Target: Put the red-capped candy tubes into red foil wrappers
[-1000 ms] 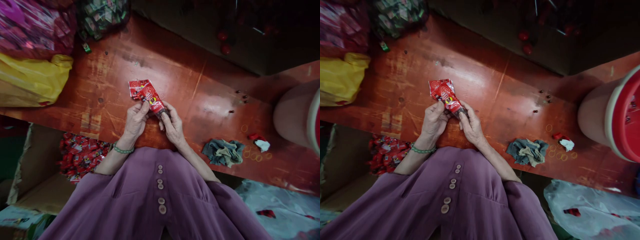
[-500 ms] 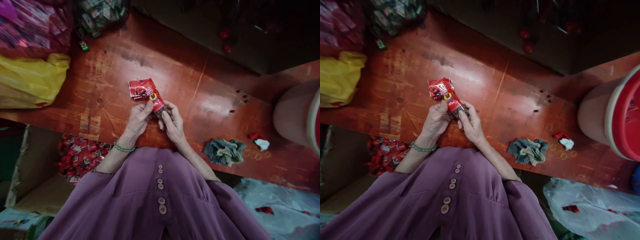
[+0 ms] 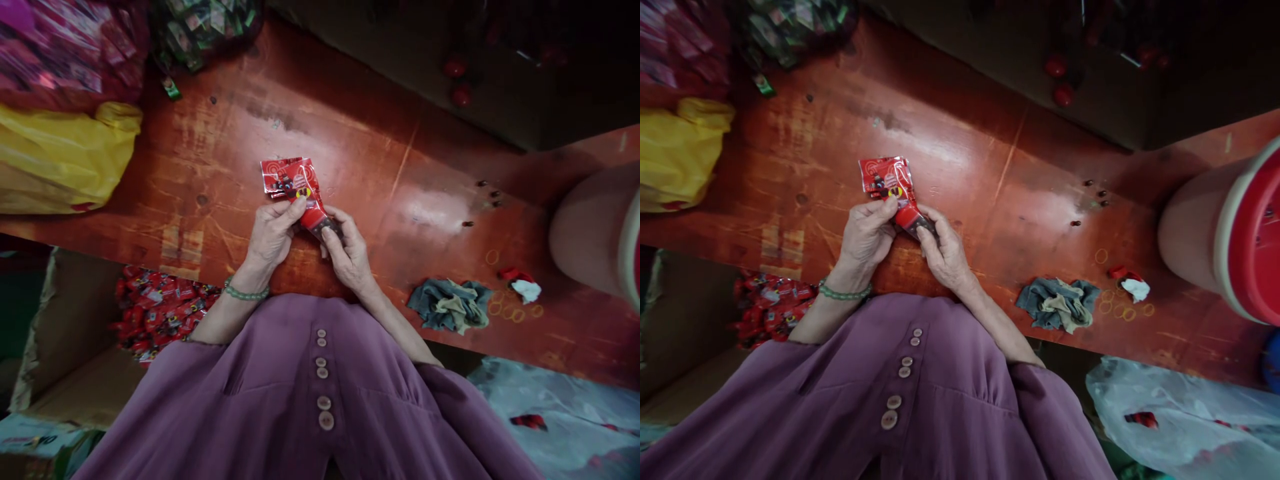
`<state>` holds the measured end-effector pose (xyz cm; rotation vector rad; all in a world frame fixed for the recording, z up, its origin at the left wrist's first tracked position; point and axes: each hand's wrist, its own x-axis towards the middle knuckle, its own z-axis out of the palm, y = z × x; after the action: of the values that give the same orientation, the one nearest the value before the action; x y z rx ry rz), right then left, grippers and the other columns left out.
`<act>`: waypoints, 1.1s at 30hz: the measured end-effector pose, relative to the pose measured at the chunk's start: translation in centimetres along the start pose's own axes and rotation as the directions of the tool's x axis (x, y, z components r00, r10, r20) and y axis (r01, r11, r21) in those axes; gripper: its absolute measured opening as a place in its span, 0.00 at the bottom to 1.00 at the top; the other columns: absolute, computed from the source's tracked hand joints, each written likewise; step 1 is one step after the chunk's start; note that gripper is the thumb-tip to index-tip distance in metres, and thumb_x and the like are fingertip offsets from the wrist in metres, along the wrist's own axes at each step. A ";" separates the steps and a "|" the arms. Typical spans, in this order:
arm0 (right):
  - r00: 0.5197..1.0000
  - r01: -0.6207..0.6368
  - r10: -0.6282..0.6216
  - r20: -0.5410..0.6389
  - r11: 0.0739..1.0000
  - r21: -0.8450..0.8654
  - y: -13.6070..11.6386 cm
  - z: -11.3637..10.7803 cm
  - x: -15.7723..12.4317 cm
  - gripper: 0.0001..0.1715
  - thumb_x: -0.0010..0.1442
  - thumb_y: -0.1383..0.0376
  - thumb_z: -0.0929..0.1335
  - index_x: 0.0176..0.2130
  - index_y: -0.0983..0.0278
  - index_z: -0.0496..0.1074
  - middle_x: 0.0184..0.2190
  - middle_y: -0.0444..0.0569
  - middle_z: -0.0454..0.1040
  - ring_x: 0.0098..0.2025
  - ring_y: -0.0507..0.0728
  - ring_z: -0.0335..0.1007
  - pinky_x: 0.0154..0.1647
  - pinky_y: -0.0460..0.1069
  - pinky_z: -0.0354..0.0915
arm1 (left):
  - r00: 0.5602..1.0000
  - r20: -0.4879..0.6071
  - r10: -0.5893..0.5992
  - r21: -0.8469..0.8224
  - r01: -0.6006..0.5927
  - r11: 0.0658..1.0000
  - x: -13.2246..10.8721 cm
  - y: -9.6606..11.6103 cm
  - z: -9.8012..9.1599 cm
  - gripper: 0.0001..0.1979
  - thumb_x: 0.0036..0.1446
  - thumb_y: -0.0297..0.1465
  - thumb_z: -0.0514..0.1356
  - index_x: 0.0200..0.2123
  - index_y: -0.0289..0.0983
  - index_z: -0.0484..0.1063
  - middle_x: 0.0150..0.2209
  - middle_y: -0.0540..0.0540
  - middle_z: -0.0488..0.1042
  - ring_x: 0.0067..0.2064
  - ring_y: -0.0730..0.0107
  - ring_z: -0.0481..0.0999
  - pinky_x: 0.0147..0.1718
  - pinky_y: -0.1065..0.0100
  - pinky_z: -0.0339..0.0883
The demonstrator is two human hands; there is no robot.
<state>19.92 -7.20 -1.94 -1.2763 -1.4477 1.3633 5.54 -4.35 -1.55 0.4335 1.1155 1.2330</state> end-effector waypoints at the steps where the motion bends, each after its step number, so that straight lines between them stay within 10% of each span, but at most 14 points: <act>1: 1.000 -0.010 0.010 -0.004 1.000 0.003 -0.1 -0.2 0.0 0.22 0.68 0.52 0.63 0.57 0.55 0.64 0.35 0.44 0.72 0.24 0.48 0.63 0.27 0.48 0.69 | 1.000 -0.010 -0.012 -0.015 0.012 1.000 0.1 0.0 0.0 0.14 0.46 0.43 0.72 0.24 0.38 0.78 0.25 0.50 0.79 0.28 0.73 0.76 0.35 0.67 0.73; 6: 0.997 0.006 -0.002 -0.075 0.998 0.057 -0.8 -1.4 0.0 0.17 0.64 0.56 0.68 0.51 0.57 0.70 0.42 0.46 0.75 0.31 0.50 0.70 0.34 0.49 0.73 | 0.995 -0.010 -0.103 -0.130 0.101 0.986 0.2 0.1 0.1 0.15 0.49 0.43 0.70 0.30 0.37 0.79 0.32 0.47 0.82 0.37 0.67 0.81 0.39 0.66 0.74; 14: 0.847 0.439 -0.517 -0.121 0.810 -0.389 -0.5 -1.8 0.7 0.19 0.62 0.70 0.67 0.48 0.50 0.76 0.45 0.47 0.69 0.46 0.55 0.72 0.45 0.54 0.74 | 0.974 0.038 -0.224 -0.279 0.225 0.933 0.0 -0.3 1.2 0.10 0.51 0.39 0.69 0.31 0.38 0.78 0.31 0.49 0.81 0.33 0.69 0.81 0.38 0.67 0.76; 22: 0.858 0.487 -0.509 0.073 0.757 -0.436 0.3 -3.2 1.4 0.19 0.63 0.68 0.67 0.49 0.48 0.77 0.49 0.49 0.72 0.50 0.60 0.73 0.49 0.59 0.75 | 0.981 0.042 -0.188 -0.213 0.193 0.958 0.1 -0.1 1.1 0.13 0.45 0.39 0.73 0.26 0.37 0.78 0.26 0.50 0.79 0.30 0.69 0.79 0.36 0.65 0.76; 33: 0.883 0.413 -0.466 0.058 0.712 -0.568 0.7 -3.3 1.9 0.26 0.65 0.68 0.63 0.61 0.52 0.68 0.53 0.55 0.68 0.53 0.63 0.69 0.55 0.64 0.70 | 0.985 0.035 -0.170 -0.144 0.173 0.974 -0.2 -0.4 1.7 0.15 0.41 0.41 0.74 0.25 0.36 0.79 0.27 0.49 0.80 0.30 0.72 0.78 0.35 0.67 0.75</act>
<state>22.85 -4.60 -2.40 -1.1963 -2.0247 0.5511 7.24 -4.23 -1.03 0.2336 1.0134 1.1458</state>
